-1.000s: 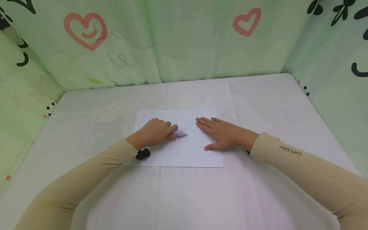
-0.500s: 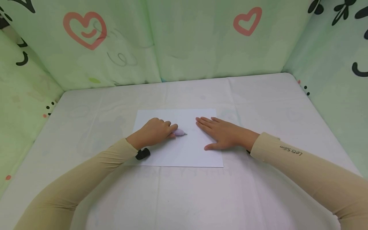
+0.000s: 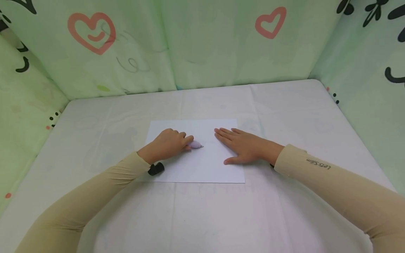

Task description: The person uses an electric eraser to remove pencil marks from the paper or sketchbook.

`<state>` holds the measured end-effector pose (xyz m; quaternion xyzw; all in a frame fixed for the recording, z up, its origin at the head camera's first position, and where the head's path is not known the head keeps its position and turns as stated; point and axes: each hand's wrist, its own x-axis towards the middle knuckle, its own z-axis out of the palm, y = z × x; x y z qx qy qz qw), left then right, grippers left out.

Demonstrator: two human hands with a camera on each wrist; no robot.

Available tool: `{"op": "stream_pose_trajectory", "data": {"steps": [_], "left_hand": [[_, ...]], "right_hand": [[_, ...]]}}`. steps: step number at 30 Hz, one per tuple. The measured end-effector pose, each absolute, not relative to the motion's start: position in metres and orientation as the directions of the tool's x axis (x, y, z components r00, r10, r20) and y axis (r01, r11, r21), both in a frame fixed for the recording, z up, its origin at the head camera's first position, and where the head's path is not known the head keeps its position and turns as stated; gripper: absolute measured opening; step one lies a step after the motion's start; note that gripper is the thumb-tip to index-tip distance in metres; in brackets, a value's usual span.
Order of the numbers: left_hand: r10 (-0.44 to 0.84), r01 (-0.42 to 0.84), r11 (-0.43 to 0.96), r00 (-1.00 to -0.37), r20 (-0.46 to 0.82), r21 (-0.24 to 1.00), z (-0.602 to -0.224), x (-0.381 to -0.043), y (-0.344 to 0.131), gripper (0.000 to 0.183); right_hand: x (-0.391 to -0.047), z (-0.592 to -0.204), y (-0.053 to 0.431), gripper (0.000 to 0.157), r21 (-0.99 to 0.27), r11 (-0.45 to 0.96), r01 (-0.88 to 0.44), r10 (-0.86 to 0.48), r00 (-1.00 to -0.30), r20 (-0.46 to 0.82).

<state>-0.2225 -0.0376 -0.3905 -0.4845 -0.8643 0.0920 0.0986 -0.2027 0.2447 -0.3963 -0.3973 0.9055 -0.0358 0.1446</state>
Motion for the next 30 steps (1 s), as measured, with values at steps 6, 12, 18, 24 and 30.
{"op": "stream_pose_trajectory", "data": {"steps": [6, 12, 18, 24, 30], "left_hand": [[0.858, 0.816, 0.507, -0.510, 0.066, -0.278, -0.385, -0.221, -0.041, 0.026], [0.859, 0.812, 0.501, -0.509, 0.056, -0.298, -0.377, -0.223, -0.060, 0.026], [0.828, 0.811, 0.542, -0.560, -0.021, -0.220, -0.374, -0.219, -0.086, 0.023], [0.818, 0.804, 0.554, -0.574, -0.037, -0.214, -0.376, -0.213, -0.101, 0.020], [0.816, 0.804, 0.555, -0.576, -0.046, -0.214, -0.377, -0.211, -0.105, 0.019]], "right_hand": [[-0.204, -0.395, 0.244, 0.091, -0.179, 0.681, -0.711, -0.731, -0.640, -0.237], [-0.204, -0.396, 0.244, 0.091, -0.175, 0.681, -0.711, -0.730, -0.640, -0.239], [-0.203, -0.396, 0.245, 0.091, -0.171, 0.684, -0.709, -0.727, -0.644, -0.239], [-0.203, -0.395, 0.246, 0.091, -0.175, 0.692, -0.700, -0.720, -0.650, -0.243], [-0.201, -0.395, 0.246, 0.091, -0.182, 0.697, -0.694, -0.716, -0.654, -0.247]]}}
